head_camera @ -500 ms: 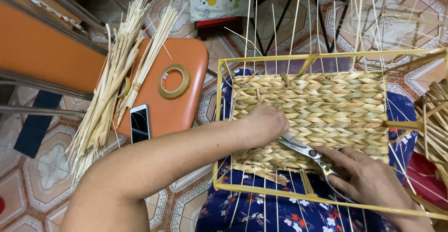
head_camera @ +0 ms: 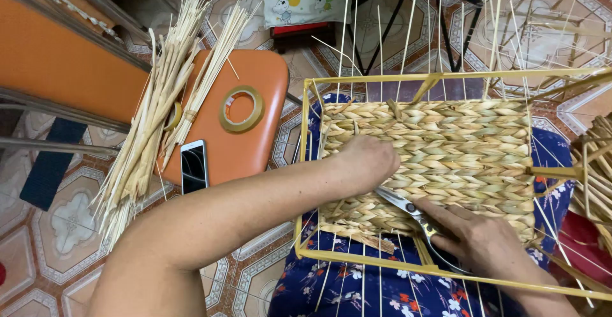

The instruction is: Weaving plant fiber strips onto a metal frame to create a basket or cage.

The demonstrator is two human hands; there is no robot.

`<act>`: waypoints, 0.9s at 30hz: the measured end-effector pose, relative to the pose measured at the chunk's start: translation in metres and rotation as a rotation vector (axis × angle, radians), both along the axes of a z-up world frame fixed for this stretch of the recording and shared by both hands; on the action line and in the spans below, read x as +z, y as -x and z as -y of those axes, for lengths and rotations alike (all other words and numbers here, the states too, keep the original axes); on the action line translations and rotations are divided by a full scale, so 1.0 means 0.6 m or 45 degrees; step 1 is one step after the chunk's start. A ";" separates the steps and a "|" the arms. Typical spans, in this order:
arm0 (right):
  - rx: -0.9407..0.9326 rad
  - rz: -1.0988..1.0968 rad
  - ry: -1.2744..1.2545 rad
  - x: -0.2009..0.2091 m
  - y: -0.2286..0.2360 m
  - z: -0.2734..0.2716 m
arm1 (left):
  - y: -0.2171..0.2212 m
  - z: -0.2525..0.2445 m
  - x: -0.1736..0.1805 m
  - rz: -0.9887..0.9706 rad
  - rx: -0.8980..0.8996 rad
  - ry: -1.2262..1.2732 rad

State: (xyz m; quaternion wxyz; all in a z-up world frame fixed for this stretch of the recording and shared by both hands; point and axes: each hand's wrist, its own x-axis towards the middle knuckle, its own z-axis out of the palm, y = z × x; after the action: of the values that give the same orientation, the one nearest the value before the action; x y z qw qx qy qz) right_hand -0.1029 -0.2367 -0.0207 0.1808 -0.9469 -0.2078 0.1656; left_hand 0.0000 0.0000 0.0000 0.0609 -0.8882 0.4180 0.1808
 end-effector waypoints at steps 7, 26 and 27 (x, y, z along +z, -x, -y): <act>-0.375 -0.478 0.110 0.040 0.004 0.022 | 0.034 0.006 0.071 -0.364 0.140 -0.521; -0.033 -0.659 -0.285 -0.282 0.178 0.356 | -0.002 0.015 -0.007 -0.414 -0.053 -0.691; -0.042 -0.675 -0.311 -0.272 0.180 0.353 | -0.006 0.012 -0.010 -0.419 -0.065 -0.710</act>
State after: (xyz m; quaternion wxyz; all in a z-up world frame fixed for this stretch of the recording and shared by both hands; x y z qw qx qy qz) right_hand -0.2109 -0.4485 -0.1837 0.3443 -0.8451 -0.1564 0.3779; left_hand 0.0037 -0.0069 -0.0061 0.2381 -0.7852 0.3788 0.4281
